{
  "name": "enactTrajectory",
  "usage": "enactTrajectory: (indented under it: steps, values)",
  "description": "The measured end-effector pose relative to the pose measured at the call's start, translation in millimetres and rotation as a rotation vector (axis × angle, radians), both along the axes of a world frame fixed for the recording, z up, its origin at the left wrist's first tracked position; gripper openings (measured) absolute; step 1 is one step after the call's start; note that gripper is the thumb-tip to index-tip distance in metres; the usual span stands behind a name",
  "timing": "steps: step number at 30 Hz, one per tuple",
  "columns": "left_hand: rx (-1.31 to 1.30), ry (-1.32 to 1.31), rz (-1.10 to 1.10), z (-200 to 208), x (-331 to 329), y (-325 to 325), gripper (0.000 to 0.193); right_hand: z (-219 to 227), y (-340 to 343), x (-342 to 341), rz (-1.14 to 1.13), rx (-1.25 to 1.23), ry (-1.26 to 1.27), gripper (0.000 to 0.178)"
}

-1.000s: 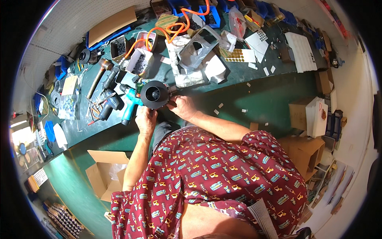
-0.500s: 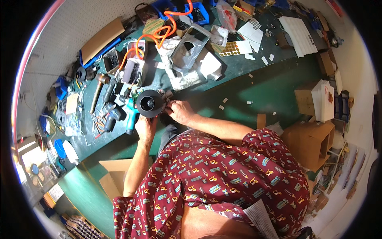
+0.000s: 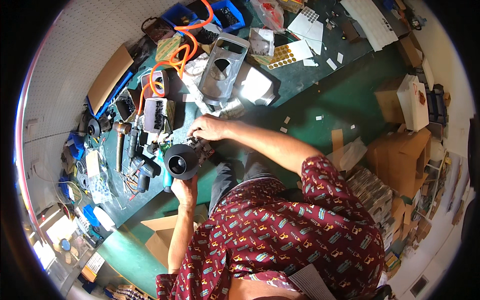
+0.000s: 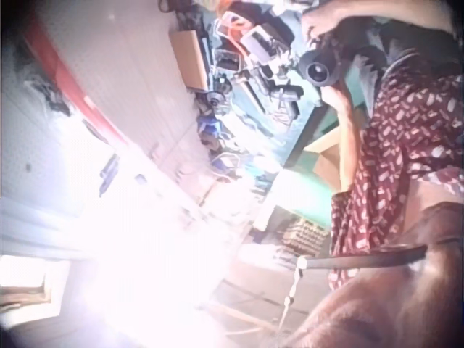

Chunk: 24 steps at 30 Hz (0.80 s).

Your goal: The person assembles a small electronic device by attaching a black cylindrical component to a silver metal housing. They use a cordless drill to fasten screws and a pneumatic air gun to clean the assembly. The person handles the device multiple times, repositioning it to access different screw holes.

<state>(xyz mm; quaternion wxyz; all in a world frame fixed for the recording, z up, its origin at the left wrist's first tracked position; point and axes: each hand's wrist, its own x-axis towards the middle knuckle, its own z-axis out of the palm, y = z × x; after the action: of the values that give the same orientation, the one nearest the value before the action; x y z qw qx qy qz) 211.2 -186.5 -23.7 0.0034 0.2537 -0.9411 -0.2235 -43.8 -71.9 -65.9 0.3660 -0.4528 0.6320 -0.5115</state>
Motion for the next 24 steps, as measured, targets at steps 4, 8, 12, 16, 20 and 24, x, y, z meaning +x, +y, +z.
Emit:
enactTrajectory:
  steps: [4, 8, 12, 16, 20, 24]
  values:
    - [0.025, 0.041, 0.037, 16.8, -1.0, 5.2, 0.035, 4.7, -31.0, -27.2, 0.359, -0.149, 0.122, 0.030]
    - [-0.025, -0.051, 0.043, 15.5, 4.2, 6.8, 0.037, 7.7, -51.1, -33.7, 0.579, -0.147, 0.317, 0.025]
    - [-0.002, -0.009, 0.029, 22.7, 7.1, 8.6, 0.040, 14.6, -53.4, -36.1, 0.654, -0.317, 0.446, 0.009]
    - [-0.040, -0.087, 0.033, 38.0, 9.6, 15.1, 0.042, 23.7, -47.1, -37.9, 0.673, -0.458, 0.492, 0.007]
    - [-0.023, -0.087, -0.004, 34.3, 13.0, 17.2, 0.039, 30.6, -40.8, -34.5, 0.684, -0.413, 0.520, 0.006]
    - [-0.066, -0.029, -0.060, 19.6, 13.7, 12.4, 0.039, 16.5, -36.0, -19.9, 0.531, -0.244, 0.413, 0.012]
